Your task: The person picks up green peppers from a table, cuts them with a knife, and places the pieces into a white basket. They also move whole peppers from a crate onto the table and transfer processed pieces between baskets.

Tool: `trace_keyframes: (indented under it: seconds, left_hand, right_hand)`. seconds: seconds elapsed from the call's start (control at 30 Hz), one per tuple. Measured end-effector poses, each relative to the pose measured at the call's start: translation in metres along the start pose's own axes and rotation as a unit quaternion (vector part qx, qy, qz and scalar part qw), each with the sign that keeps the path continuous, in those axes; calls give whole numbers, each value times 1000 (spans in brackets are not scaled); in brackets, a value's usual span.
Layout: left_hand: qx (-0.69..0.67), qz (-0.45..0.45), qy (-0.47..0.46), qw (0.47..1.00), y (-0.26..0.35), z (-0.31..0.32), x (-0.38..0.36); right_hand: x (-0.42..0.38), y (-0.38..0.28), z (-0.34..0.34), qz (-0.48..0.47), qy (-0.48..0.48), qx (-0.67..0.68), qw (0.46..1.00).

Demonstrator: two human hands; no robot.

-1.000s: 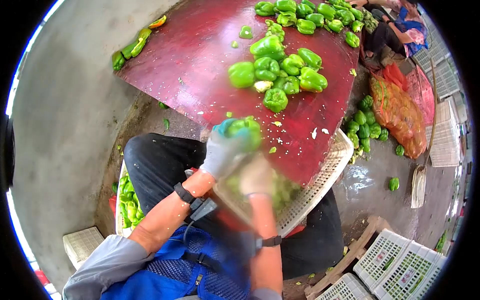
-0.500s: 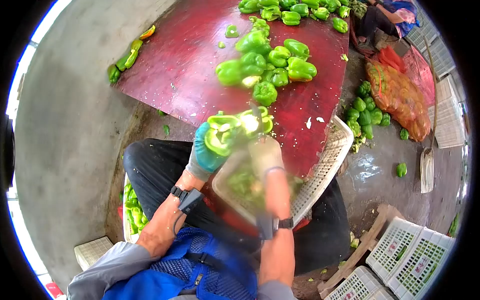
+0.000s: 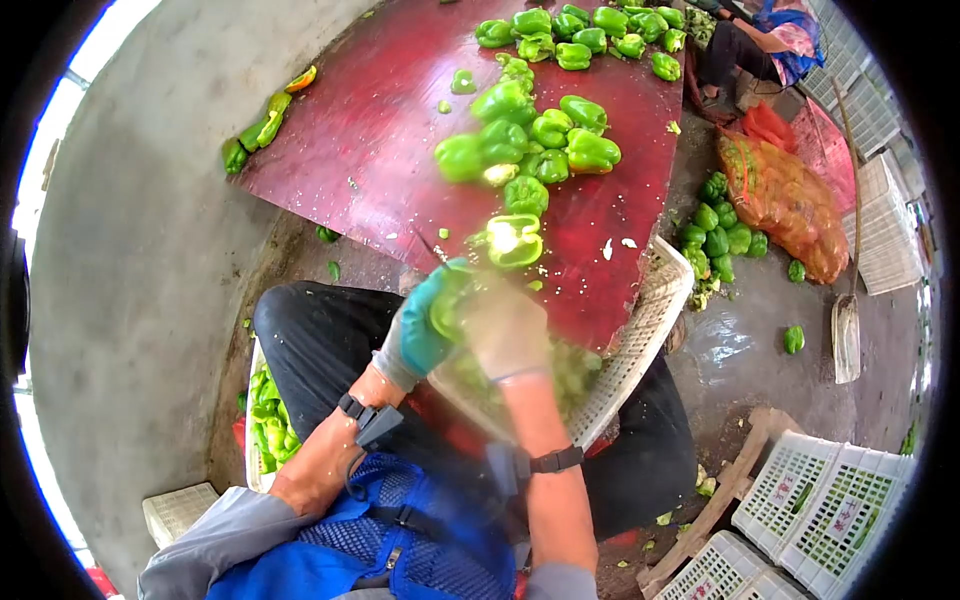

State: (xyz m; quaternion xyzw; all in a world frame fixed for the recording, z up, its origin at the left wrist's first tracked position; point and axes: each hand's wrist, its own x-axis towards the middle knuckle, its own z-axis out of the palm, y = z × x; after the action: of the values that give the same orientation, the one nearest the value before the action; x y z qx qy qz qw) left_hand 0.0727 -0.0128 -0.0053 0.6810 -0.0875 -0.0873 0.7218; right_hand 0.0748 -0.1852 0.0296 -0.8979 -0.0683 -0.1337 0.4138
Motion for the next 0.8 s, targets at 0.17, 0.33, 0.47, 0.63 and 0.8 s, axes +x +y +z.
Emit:
trace_keyframes:
  seconds: [0.17, 0.33, 0.47, 0.63, 0.8]
  left_hand:
    - [-158, -47, 0, 986, 12, 11, -18]
    - [12, -1, -89, 996, 23, 15, -34]
    - [-410, -214, -13, 886, 29, 25, -29]
    - [-332, -150, -26, 931, 8, 28, -27]
    - [17, -65, -56, 996, 18, 36, -28]
  right_hand:
    - [-16, 5, -7, 49, -38, -51, 997]
    - [-35, 20, -28, 271, 3, 276, 922]
    - [-52, 14, -54, 382, 114, 242, 885]
    - [-73, -27, -59, 292, 118, 336, 887]
    - [-73, -17, -31, 267, -79, 293, 915]
